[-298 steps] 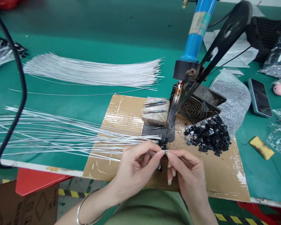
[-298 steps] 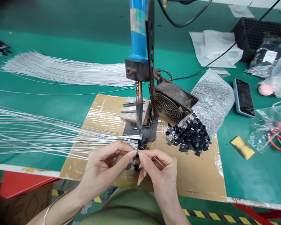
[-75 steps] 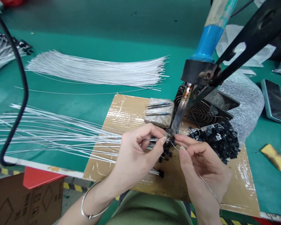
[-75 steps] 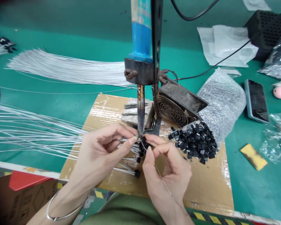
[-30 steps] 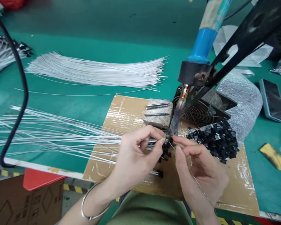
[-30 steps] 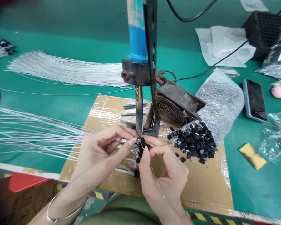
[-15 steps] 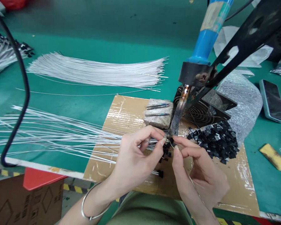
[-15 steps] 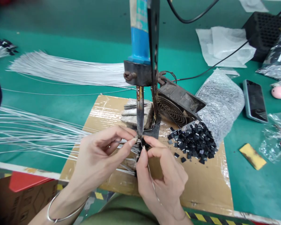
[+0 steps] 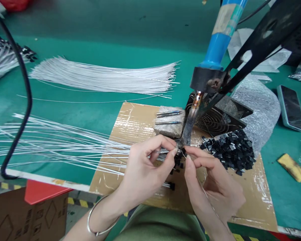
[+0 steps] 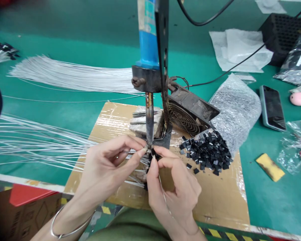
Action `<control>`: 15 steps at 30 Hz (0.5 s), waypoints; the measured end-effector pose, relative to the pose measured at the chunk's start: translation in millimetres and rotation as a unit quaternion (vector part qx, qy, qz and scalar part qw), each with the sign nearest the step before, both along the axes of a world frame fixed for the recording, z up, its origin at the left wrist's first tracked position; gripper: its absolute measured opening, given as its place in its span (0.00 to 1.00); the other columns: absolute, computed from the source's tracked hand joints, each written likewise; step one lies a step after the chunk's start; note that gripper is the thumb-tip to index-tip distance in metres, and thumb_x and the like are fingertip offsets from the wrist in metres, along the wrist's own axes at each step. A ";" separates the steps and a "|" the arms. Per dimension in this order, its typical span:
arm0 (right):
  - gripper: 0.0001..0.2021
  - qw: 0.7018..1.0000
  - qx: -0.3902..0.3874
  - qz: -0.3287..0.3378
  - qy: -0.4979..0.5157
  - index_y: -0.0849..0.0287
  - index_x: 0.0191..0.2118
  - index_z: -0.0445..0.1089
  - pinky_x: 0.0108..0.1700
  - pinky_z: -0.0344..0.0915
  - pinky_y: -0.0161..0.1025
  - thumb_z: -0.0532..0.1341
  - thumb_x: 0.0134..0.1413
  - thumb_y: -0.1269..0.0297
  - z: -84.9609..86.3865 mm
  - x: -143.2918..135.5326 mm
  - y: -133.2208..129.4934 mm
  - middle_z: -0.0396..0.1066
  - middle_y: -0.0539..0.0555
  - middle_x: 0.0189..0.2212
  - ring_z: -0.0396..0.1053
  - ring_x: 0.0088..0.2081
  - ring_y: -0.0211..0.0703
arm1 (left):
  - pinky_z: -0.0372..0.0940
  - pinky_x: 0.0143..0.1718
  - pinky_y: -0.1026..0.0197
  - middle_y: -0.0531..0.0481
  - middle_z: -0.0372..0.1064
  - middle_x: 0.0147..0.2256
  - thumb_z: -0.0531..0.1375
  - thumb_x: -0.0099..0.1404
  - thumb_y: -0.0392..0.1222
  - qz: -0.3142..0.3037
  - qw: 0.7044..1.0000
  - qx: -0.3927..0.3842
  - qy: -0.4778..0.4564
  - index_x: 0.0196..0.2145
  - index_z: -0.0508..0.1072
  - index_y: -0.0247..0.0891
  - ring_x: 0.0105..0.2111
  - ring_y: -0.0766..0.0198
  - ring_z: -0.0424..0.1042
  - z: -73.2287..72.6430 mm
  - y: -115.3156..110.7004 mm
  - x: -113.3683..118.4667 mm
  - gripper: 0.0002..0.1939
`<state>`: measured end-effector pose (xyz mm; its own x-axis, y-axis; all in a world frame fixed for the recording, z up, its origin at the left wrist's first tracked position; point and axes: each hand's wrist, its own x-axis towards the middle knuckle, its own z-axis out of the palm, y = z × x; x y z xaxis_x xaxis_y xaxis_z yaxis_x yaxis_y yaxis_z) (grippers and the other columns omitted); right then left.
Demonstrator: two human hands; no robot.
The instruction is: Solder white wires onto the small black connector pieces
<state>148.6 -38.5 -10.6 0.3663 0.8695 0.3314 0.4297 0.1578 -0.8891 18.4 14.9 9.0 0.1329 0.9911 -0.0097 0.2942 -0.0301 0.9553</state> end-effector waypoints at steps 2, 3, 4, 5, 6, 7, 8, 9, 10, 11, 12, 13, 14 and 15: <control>0.07 1.000 0.002 0.000 -0.001 0.54 0.34 0.72 0.44 0.79 0.39 0.66 0.61 0.73 -0.1 -0.2 0.0 0.84 0.55 0.41 0.83 0.40 0.45 | 0.51 0.20 0.64 0.51 0.78 0.30 0.62 0.63 0.32 0.000 1.000 0.001 0.001 0.28 0.76 0.37 0.22 0.70 0.63 0.6 -0.7 -0.6 0.07; 0.07 1.000 0.001 0.000 -0.002 0.54 0.34 0.72 0.44 0.79 0.39 0.66 0.61 0.73 -0.2 -0.3 -0.1 0.84 0.55 0.41 0.83 0.40 0.45 | 0.51 0.20 0.64 0.50 0.78 0.30 0.62 0.63 0.32 0.000 1.000 0.001 0.001 0.28 0.76 0.38 0.22 0.70 0.64 0.7 -1.1 -0.9 0.07; 0.07 1.000 0.001 -0.001 -0.003 0.54 0.34 0.72 0.44 0.79 0.39 0.66 0.61 0.73 -0.3 -0.3 -0.1 0.84 0.55 0.40 0.83 0.40 0.46 | 0.51 0.20 0.64 0.50 0.78 0.31 0.62 0.63 0.32 0.001 1.000 0.001 0.001 0.28 0.76 0.38 0.23 0.69 0.65 0.8 -1.4 -1.2 0.06; 0.07 1.000 0.001 0.000 -0.002 0.54 0.34 0.72 0.44 0.79 0.39 0.66 0.61 0.73 -0.4 -0.3 -0.1 0.84 0.55 0.40 0.83 0.40 0.45 | 0.52 0.20 0.64 0.49 0.79 0.31 0.62 0.63 0.32 0.001 1.000 0.002 0.001 0.28 0.76 0.37 0.24 0.68 0.67 0.8 -1.6 -1.4 0.06; 0.07 1.000 0.002 0.000 -0.002 0.54 0.34 0.72 0.44 0.79 0.39 0.66 0.61 0.74 -0.6 -0.2 -0.2 0.84 0.55 0.40 0.83 0.40 0.45 | 0.53 0.20 0.64 0.49 0.79 0.31 0.62 0.63 0.32 0.001 1.000 0.003 0.000 0.28 0.76 0.37 0.25 0.67 0.68 0.7 -1.7 -1.6 0.06; 0.07 1.000 0.004 0.000 -0.001 0.54 0.34 0.72 0.44 0.78 0.39 0.66 0.60 0.74 -0.8 -0.1 -0.2 0.84 0.55 0.41 0.83 0.40 0.45 | 0.54 0.21 0.64 0.49 0.79 0.31 0.62 0.63 0.32 0.001 1.000 0.004 0.000 0.28 0.76 0.37 0.26 0.67 0.70 0.5 -1.7 -1.7 0.06; 0.07 1.000 0.005 0.001 -0.001 0.54 0.34 0.72 0.44 0.78 0.38 0.66 0.60 0.74 -1.0 0.0 -0.2 0.84 0.55 0.41 0.83 0.40 0.44 | 0.54 0.21 0.64 0.49 0.79 0.31 0.62 0.63 0.33 0.001 1.000 0.006 0.000 0.28 0.76 0.37 0.26 0.66 0.70 0.3 -1.5 -1.7 0.06; 0.07 1.000 0.006 0.002 0.000 0.54 0.34 0.72 0.44 0.78 0.38 0.66 0.61 0.74 -1.2 0.0 -0.3 0.84 0.55 0.41 0.83 0.40 0.44 | 0.54 0.21 0.64 0.49 0.79 0.31 0.62 0.63 0.33 0.001 1.000 0.006 0.001 0.28 0.76 0.37 0.26 0.66 0.70 0.0 -1.4 -1.8 0.06; 0.07 1.000 0.006 0.003 -0.001 0.55 0.34 0.72 0.44 0.77 0.37 0.66 0.61 0.74 -1.3 0.0 -0.3 0.84 0.54 0.41 0.83 0.40 0.43 | 0.54 0.21 0.64 0.49 0.79 0.31 0.62 0.63 0.33 0.001 1.000 0.006 0.004 0.28 0.76 0.38 0.26 0.66 0.70 -0.4 -1.2 -1.8 0.07; 0.07 1.000 0.006 0.003 -0.001 0.55 0.34 0.72 0.44 0.77 0.36 0.66 0.61 0.74 -1.4 0.0 -0.3 0.84 0.54 0.41 0.83 0.40 0.42 | 0.54 0.21 0.64 0.49 0.79 0.30 0.62 0.63 0.33 0.001 1.000 0.004 0.007 0.27 0.76 0.38 0.26 0.67 0.70 -0.9 -1.0 -1.8 0.07; 0.07 1.000 0.006 0.004 0.001 0.55 0.34 0.72 0.44 0.77 0.36 0.66 0.61 0.74 -1.4 -0.2 -0.3 0.84 0.54 0.41 0.83 0.41 0.42 | 0.53 0.20 0.64 0.49 0.79 0.30 0.62 0.63 0.33 0.001 1.000 0.004 0.010 0.27 0.75 0.38 0.25 0.67 0.70 -1.3 -0.9 -1.7 0.07; 0.07 1.000 0.006 0.004 0.001 0.55 0.34 0.72 0.45 0.77 0.35 0.66 0.61 0.74 -1.3 -0.4 -0.2 0.84 0.54 0.41 0.83 0.41 0.42 | 0.53 0.20 0.64 0.49 0.79 0.31 0.62 0.63 0.33 0.001 1.000 0.003 0.012 0.27 0.75 0.38 0.25 0.67 0.69 -1.8 -1.0 -1.7 0.07; 0.07 1.000 0.007 0.002 0.000 0.55 0.34 0.73 0.45 0.77 0.36 0.66 0.61 0.74 -1.3 -0.5 -0.1 0.84 0.53 0.41 0.83 0.41 0.41 | 0.52 0.20 0.64 0.49 0.79 0.31 0.62 0.63 0.32 0.002 1.000 0.003 0.013 0.27 0.75 0.38 0.25 0.68 0.69 -2.1 -1.0 -1.6 0.07; 0.07 1.000 0.008 0.000 -0.002 0.55 0.34 0.73 0.45 0.77 0.36 0.66 0.61 0.74 -1.2 -0.6 0.0 0.83 0.53 0.40 0.83 0.41 0.42 | 0.52 0.20 0.64 0.49 0.79 0.31 0.62 0.63 0.32 0.002 1.000 0.003 0.013 0.28 0.76 0.38 0.24 0.68 0.68 -2.4 -1.2 -1.6 0.07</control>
<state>148.0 -38.5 -11.8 0.3653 0.8640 0.3465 0.4331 0.1717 -0.8848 16.8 13.7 6.6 0.1296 0.9915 -0.0074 0.3185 -0.0346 0.9473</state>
